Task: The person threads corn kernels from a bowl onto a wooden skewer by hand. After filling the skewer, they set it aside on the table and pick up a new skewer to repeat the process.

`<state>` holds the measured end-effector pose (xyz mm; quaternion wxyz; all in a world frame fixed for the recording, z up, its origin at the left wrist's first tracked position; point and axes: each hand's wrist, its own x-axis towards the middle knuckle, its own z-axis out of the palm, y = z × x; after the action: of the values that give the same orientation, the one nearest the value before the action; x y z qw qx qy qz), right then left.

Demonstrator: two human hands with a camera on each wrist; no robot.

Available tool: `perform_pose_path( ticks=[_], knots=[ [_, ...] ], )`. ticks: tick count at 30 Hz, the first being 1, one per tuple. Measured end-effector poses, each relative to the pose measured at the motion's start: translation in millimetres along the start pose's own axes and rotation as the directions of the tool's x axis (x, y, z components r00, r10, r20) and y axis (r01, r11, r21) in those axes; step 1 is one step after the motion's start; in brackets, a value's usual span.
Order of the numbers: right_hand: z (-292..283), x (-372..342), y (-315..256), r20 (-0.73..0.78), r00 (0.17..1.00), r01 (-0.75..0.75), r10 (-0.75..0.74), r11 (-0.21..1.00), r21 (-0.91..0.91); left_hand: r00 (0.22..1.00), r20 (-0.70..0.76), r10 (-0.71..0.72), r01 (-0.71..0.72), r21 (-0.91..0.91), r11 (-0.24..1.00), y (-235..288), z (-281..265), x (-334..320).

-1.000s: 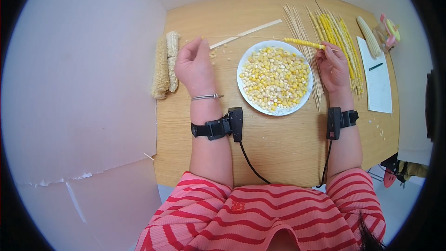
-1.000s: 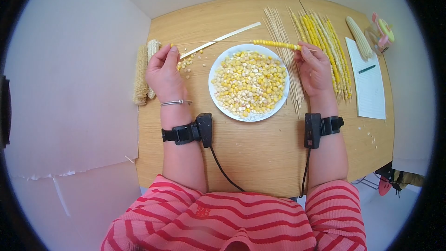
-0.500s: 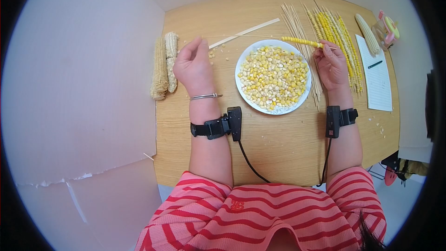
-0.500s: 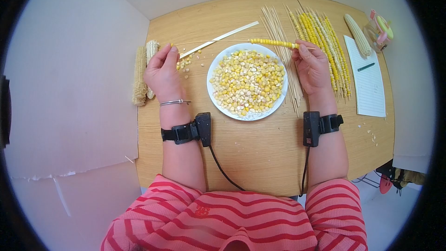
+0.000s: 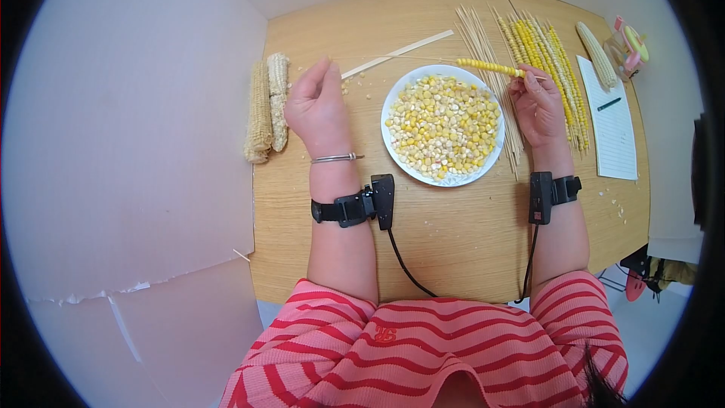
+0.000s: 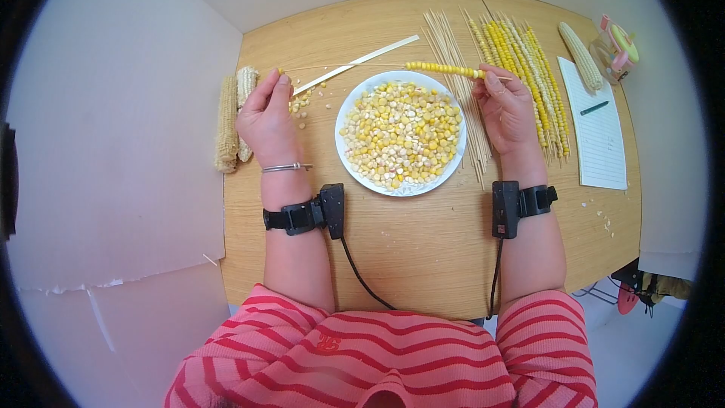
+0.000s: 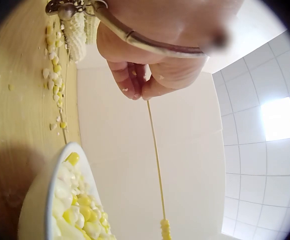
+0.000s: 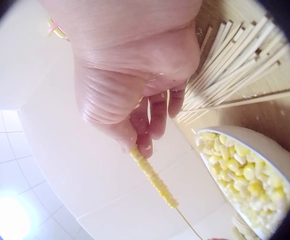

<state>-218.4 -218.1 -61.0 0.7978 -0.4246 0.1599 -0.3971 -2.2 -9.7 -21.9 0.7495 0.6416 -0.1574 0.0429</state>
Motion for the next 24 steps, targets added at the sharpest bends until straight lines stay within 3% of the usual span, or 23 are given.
perform_pose_path(
  ticks=[12, 18, 20, 24],
  knots=[
    [0.1, 0.1, -0.4, 0.002, 1.000, 0.000, 0.000, 1.000, -0.001, 0.999, 0.037, -0.029, 0.032, -0.098, 0.995, 0.8, 9.5, -5.9],
    [5.4, -2.3, 0.0, 0.024, 1.000, -0.015, 0.017, 0.999, -0.048, 0.974, 0.224, -0.037, 0.055, -0.073, 0.996, 7.8, 31.4, -28.0],
    [7.1, -3.0, -0.1, 0.025, 1.000, -0.018, 0.019, 0.999, -0.049, 0.923, 0.376, 0.084, -0.088, -0.006, 0.996, 9.8, 38.2, -35.8],
    [6.3, -3.2, 0.3, 0.059, 0.998, -0.017, 0.020, 0.998, -0.063, 0.852, 0.519, 0.073, -0.054, -0.051, 0.997, 9.0, 51.0, -52.1]
  ],
)
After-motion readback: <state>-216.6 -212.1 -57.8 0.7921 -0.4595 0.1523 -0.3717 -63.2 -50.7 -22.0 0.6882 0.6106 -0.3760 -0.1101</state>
